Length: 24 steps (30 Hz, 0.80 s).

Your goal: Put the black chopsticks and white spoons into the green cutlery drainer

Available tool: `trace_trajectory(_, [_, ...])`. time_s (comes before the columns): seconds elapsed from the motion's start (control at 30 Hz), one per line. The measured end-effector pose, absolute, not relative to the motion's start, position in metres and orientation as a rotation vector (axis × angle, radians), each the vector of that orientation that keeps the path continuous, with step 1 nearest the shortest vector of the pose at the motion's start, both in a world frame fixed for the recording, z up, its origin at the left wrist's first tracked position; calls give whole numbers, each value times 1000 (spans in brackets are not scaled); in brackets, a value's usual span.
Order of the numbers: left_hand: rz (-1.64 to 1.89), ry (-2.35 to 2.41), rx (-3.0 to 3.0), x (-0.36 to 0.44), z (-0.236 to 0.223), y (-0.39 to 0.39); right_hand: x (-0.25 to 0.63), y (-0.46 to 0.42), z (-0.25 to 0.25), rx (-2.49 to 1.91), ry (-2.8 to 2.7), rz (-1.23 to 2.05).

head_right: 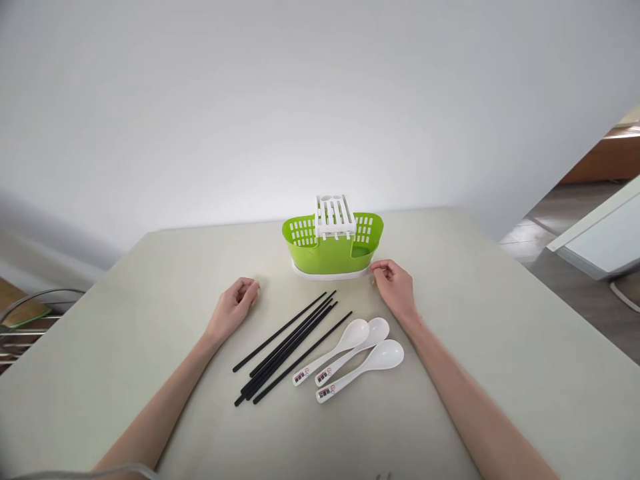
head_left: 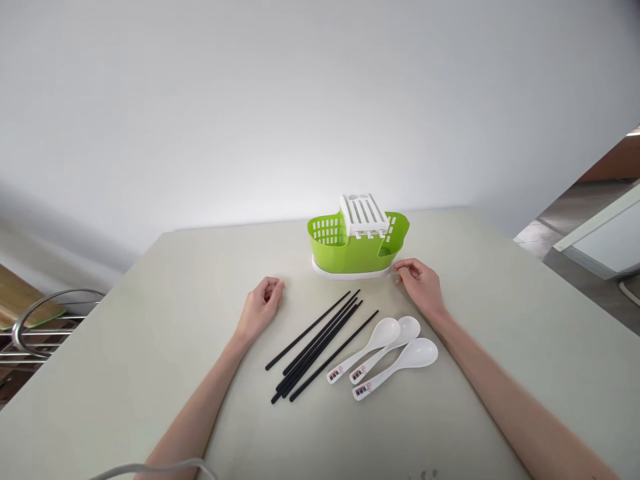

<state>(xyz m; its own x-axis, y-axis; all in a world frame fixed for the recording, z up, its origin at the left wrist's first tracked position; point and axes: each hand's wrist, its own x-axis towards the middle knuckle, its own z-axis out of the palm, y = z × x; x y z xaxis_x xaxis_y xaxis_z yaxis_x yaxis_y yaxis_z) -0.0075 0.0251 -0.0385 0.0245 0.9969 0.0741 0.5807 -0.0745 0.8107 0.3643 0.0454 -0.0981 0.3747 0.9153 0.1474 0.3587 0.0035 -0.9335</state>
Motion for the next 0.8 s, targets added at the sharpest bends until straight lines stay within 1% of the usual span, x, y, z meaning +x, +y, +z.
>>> trace_trajectory(0.27, [863, 1639, 1774, -10, -41, 25, 365, 45, -101, -1509, -1165, 671])
trace_trajectory(0.47, [859, 1666, 1780, -9, -39, 24, 367, 46, -105, -1505, -1152, 616])
trace_trajectory(0.8, [839, 1664, 1807, -7, -36, 23, 365, 43, -97, -1545, -1111, 664])
